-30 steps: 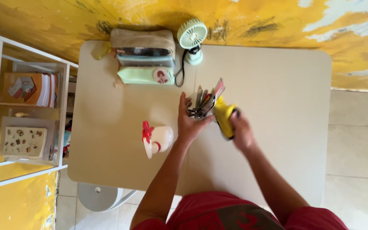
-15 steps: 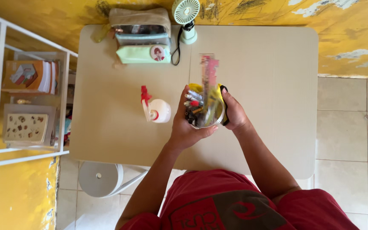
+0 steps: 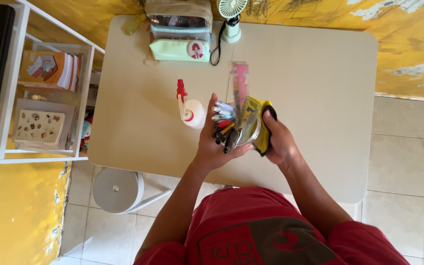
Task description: The person places a sticker sheet on a white desk, then sprays the surface and wipes it with a yellow cloth. They move a pen holder and a small fan aside to clean underneath, then wipe the pen holder and fan before returning them to the desk.
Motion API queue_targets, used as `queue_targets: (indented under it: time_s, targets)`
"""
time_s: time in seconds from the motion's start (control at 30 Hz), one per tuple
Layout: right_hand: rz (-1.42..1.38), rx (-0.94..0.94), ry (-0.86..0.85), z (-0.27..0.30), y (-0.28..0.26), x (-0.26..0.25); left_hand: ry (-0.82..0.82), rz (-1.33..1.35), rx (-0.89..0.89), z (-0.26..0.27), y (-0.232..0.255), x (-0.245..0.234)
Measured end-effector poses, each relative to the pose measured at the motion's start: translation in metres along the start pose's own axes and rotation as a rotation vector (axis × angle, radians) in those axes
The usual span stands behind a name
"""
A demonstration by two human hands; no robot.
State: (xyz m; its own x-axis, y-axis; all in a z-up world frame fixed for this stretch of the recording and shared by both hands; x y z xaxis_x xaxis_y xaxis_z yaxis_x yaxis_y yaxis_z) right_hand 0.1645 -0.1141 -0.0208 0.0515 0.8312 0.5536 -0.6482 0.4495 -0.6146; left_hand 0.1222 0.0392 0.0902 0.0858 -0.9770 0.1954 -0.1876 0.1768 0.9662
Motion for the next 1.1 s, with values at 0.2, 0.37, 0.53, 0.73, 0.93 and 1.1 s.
queue_targets:
  time_s: [0.2, 0.37, 0.53, 0.73, 0.93, 1.1]
  targets:
    - [0.578, -0.666, 0.108, 0.041, -0.029, 0.006, 0.089, 0.104, -0.158, -0.001, -0.001, 0.0]
    - [0.891, -1.369, -0.01, 0.115, -0.049, 0.058, 0.11, 0.162, -0.187, -0.003, 0.004, -0.003]
    - [0.765, -1.263, 0.009, 0.102, -0.072, 0.057, 0.055, 0.095, -0.207, 0.003, 0.008, 0.003]
    - [0.93, -1.491, -0.066, 0.122, -0.068, 0.075, 0.095, 0.159, -0.211, -0.004, 0.002, -0.006]
    - [0.803, -1.223, -0.051, 0.091, -0.073, 0.057, 0.075, 0.13, -0.17, -0.002, -0.003, -0.007]
    - [0.84, -1.309, -0.141, 0.095, -0.061, 0.062, 0.025, 0.166, -0.272, -0.004, -0.013, -0.009]
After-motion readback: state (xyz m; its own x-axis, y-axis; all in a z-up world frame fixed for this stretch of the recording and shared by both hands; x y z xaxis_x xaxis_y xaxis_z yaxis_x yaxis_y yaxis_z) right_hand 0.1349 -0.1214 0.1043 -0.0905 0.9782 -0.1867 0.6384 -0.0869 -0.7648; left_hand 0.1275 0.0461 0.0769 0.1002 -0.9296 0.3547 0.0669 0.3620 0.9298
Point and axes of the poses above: each hand's wrist, its own z-axis away from the middle knuckle, its own x-axis out of the palm, y = z × x, the point moved 10 cm from there along -z, towards the middle knuckle, and after that the axes turned 6 degrees about y, right-handed, at the moved point
